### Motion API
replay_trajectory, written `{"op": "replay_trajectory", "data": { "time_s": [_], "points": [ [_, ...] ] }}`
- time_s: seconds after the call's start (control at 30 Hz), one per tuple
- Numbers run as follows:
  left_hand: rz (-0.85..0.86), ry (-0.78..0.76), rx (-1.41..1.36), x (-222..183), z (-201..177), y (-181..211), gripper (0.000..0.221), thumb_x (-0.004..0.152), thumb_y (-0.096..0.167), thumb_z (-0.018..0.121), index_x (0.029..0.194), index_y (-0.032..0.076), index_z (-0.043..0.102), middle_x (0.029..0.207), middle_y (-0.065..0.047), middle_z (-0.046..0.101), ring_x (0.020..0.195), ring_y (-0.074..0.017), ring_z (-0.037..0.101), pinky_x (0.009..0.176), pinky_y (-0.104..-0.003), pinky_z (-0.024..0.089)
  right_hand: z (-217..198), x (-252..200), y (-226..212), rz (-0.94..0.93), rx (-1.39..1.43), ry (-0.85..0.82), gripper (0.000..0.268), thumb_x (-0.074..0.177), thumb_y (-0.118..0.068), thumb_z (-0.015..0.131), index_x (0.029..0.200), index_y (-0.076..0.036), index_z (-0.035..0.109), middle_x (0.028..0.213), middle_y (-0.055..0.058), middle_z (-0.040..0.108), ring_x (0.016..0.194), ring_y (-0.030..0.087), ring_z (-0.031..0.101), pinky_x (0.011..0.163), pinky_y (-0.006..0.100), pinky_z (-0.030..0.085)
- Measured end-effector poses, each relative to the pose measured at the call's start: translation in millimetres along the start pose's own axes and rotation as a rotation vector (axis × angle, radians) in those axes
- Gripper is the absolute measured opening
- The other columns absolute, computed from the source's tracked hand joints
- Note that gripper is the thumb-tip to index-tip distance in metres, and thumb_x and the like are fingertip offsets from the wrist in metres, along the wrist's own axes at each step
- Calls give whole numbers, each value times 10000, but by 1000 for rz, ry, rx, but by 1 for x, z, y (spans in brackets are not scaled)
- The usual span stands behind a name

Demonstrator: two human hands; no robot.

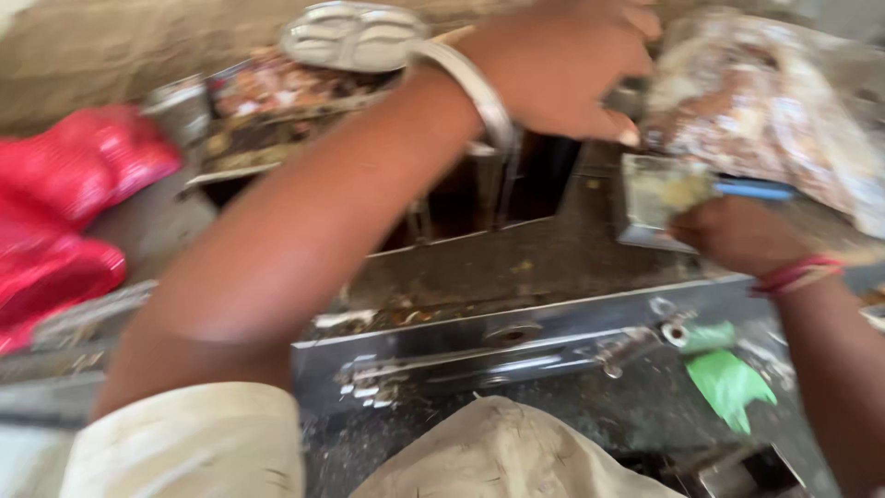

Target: The person greases the inside of several metal bread tins by hand using a white substance from a small square container.

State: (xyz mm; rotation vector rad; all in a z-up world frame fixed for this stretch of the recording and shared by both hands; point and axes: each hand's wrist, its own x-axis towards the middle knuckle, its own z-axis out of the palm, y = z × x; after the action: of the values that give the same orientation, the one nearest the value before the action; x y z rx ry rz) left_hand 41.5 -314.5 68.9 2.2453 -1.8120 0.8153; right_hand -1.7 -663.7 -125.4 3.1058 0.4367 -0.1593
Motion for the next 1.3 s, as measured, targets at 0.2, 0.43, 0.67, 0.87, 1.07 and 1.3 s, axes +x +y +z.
{"op": "replay_trajectory", "data": {
  "time_s": [0.2, 0.43, 0.67, 0.87, 1.07, 1.3],
  "points": [
    [-619, -465, -51, -141, -111, -15, 672, 929, 665, 612, 1224, 69, 705, 1150, -216, 717, 1081, -383, 665, 928, -500, 493, 29, 47, 73, 117, 240, 91, 724, 1042, -638, 402, 928, -38, 791, 870, 211, 742, 853, 350, 707, 803, 471, 571],
    [-902, -325, -145, -244, -78, -27, 729, 963, 750, 447, 1318, 143, 638, 1278, -191, 660, 1204, -402, 585, 1026, -499, 395, 60, 54, -92, -558, 1690, -126, 882, 1125, -685, 285, 965, 64, 721, 954, 242, 720, 937, 374, 695, 921, 512, 536],
    [-1000, -311, -131, -251, -75, -27, 696, 930, 752, 372, 1291, 223, 645, 1269, -132, 696, 1196, -376, 630, 997, -488, 452, 70, 43, -390, -559, 1973, -379, 502, 1047, -386, 508, 1316, 24, 612, 1278, 185, 691, 1225, 345, 650, 1091, 472, 491],
    [-992, -172, -352, -265, -68, -46, 803, 953, 772, 360, 1361, 136, 631, 1413, -125, 584, 1302, -346, 509, 1067, -483, 326, 1, 74, -497, -602, 1080, 605, 842, 813, -337, 826, 1462, 47, 452, 1352, 242, 593, 1173, 343, 642, 1002, 399, 530],
    [-952, 82, -674, -288, -62, -62, 800, 949, 730, 345, 1189, 90, 761, 1317, -124, 721, 1260, -294, 632, 1127, -424, 419, 20, 83, -552, -669, 941, 922, 748, 913, -272, 775, 1464, 128, 466, 1434, 349, 528, 1296, 523, 535, 1122, 529, 433],
    [-908, 88, -785, -284, -62, -71, 873, 970, 734, 253, 1150, 62, 781, 1220, -150, 767, 1250, -298, 661, 1153, -431, 383, -19, 93, -516, -382, 758, 262, 530, 889, -410, 786, 1165, 26, 666, 1156, 274, 698, 1110, 413, 679, 994, 446, 539]
  ]
}}
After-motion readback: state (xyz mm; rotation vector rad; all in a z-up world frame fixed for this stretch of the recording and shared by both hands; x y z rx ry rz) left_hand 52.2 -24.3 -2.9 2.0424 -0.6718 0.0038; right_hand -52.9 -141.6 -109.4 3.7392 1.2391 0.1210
